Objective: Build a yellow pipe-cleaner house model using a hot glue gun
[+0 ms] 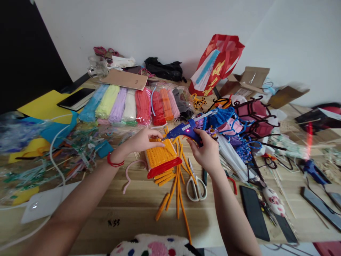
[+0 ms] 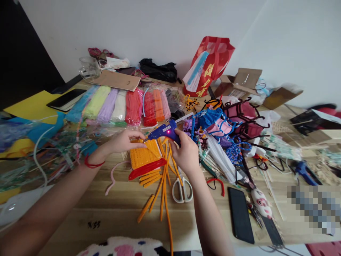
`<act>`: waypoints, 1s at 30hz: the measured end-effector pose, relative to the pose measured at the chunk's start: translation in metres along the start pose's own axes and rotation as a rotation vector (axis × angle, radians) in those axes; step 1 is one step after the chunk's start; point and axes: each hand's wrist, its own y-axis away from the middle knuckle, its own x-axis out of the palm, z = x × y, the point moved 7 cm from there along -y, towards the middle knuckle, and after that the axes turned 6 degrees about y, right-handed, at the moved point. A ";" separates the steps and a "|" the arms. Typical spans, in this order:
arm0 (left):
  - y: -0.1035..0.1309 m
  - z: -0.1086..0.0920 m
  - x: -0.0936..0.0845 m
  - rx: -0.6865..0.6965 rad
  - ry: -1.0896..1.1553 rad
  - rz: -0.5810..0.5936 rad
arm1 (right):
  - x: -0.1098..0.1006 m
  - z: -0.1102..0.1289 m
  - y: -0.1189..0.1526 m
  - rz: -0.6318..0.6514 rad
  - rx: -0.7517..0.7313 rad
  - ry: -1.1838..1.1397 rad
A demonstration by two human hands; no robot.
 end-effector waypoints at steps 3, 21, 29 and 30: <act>0.000 0.000 0.000 -0.004 0.000 -0.001 | 0.000 0.000 -0.001 0.010 0.005 0.006; -0.001 0.001 0.001 0.000 0.001 0.014 | 0.002 -0.002 -0.004 0.000 -0.006 0.030; -0.001 0.000 0.000 0.003 0.001 0.011 | 0.003 -0.003 -0.004 0.000 -0.003 0.028; -0.001 0.000 0.000 0.001 0.002 0.008 | 0.003 -0.003 -0.004 0.001 0.000 0.028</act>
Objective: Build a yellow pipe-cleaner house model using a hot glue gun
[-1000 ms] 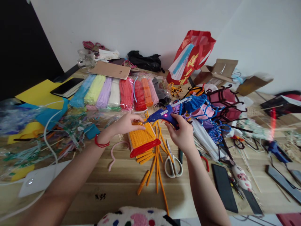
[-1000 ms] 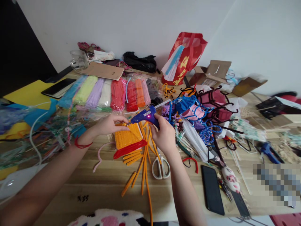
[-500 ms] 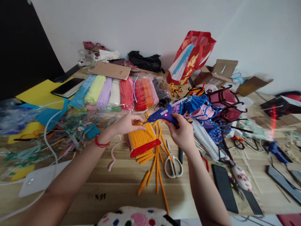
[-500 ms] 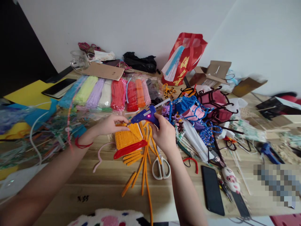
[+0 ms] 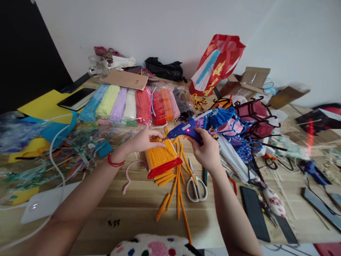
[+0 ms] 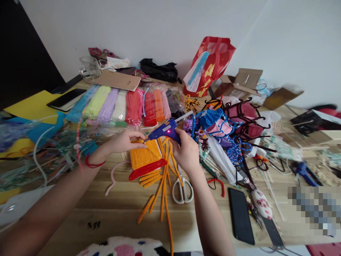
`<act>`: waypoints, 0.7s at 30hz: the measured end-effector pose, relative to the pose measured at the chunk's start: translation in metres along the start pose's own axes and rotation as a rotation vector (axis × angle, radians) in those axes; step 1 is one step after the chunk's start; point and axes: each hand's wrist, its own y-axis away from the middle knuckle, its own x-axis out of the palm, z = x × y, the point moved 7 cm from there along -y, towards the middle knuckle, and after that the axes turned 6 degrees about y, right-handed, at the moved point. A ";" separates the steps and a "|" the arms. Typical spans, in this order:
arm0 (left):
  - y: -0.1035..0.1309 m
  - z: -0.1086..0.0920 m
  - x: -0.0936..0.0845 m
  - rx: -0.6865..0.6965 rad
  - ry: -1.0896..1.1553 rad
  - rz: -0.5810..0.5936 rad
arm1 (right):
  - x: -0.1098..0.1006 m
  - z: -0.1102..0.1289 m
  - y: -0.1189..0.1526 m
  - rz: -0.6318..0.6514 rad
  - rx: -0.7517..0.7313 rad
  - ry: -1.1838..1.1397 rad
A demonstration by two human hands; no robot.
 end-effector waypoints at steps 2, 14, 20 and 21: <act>0.000 0.000 0.000 -0.001 0.004 -0.001 | 0.000 0.000 0.000 0.000 0.005 0.001; -0.001 0.001 0.001 -0.007 0.011 0.011 | 0.000 0.000 -0.001 0.000 0.009 -0.005; -0.001 0.000 0.000 0.009 0.014 0.006 | 0.002 -0.002 -0.001 -0.002 0.015 -0.013; -0.001 0.000 0.000 0.012 0.011 0.011 | 0.002 -0.002 -0.001 -0.003 0.017 -0.011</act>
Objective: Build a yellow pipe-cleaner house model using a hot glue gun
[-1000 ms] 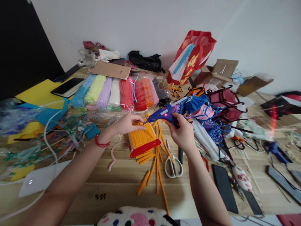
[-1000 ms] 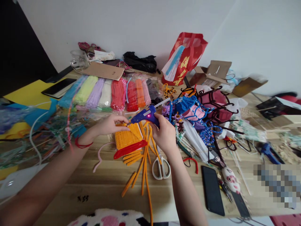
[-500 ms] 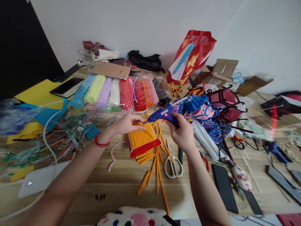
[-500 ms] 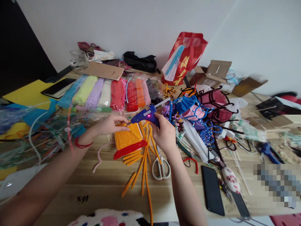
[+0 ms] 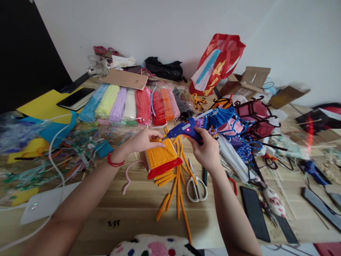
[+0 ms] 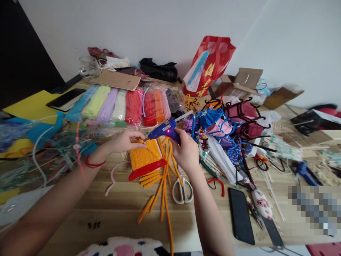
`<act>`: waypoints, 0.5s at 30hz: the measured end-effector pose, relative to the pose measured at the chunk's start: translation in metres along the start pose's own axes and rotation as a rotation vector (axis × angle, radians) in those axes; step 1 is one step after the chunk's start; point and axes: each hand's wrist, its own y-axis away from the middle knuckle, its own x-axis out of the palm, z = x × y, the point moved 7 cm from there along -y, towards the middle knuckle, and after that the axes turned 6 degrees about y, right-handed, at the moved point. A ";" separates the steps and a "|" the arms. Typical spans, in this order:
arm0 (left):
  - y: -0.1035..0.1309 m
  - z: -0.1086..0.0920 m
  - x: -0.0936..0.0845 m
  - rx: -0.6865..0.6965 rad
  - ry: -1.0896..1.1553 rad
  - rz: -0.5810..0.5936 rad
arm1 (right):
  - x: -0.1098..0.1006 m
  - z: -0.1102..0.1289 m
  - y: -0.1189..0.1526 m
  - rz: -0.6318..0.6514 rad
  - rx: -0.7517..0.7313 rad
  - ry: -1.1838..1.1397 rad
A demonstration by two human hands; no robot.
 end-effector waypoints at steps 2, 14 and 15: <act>0.000 -0.001 0.000 0.004 -0.004 0.008 | 0.001 -0.001 0.000 -0.002 0.002 0.002; 0.000 -0.001 0.000 0.003 -0.043 0.021 | 0.000 0.001 0.001 -0.022 0.018 -0.043; 0.000 0.000 0.000 -0.007 -0.052 0.025 | -0.001 0.001 0.001 -0.035 0.024 -0.051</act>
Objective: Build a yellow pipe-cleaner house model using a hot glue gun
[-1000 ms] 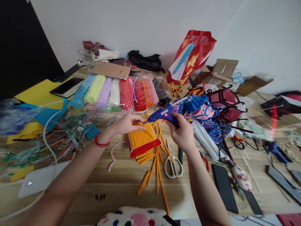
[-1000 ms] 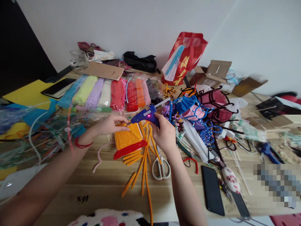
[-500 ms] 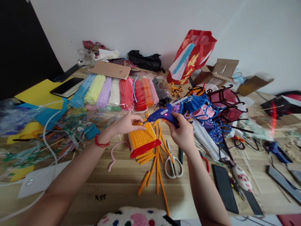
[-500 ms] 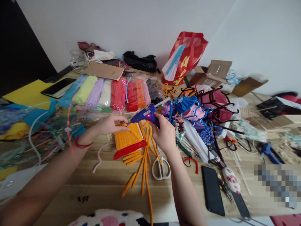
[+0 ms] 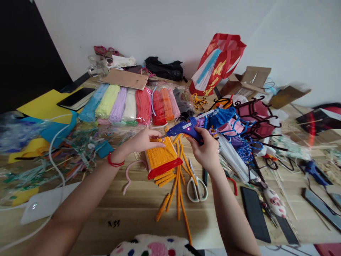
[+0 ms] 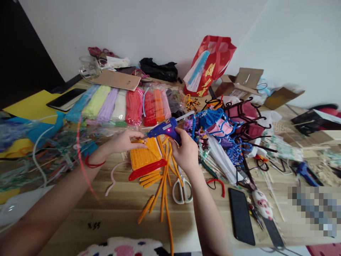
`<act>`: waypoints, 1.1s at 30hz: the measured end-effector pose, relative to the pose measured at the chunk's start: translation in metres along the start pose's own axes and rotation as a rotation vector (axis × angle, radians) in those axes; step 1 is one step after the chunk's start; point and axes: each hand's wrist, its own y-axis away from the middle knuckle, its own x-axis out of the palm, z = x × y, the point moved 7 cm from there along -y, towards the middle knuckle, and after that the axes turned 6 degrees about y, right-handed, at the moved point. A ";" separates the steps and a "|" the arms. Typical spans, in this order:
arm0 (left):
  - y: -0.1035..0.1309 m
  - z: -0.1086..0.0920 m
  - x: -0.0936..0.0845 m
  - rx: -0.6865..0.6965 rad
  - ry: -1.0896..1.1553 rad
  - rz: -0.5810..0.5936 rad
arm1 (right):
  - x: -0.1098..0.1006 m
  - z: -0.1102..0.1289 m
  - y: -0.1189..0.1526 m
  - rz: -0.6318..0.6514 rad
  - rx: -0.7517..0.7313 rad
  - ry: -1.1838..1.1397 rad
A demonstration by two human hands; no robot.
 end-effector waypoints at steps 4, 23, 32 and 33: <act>0.000 0.002 0.000 -0.050 0.038 0.011 | -0.010 -0.001 0.001 -0.097 0.046 -0.058; 0.005 0.021 -0.007 -0.061 0.181 0.036 | 0.070 -0.101 0.069 0.202 0.606 0.299; 0.006 0.020 -0.013 -0.086 0.195 0.026 | 0.086 -0.096 0.092 0.274 0.703 0.488; 0.006 0.021 -0.014 -0.085 0.199 0.019 | 0.086 -0.095 0.092 0.281 0.699 0.499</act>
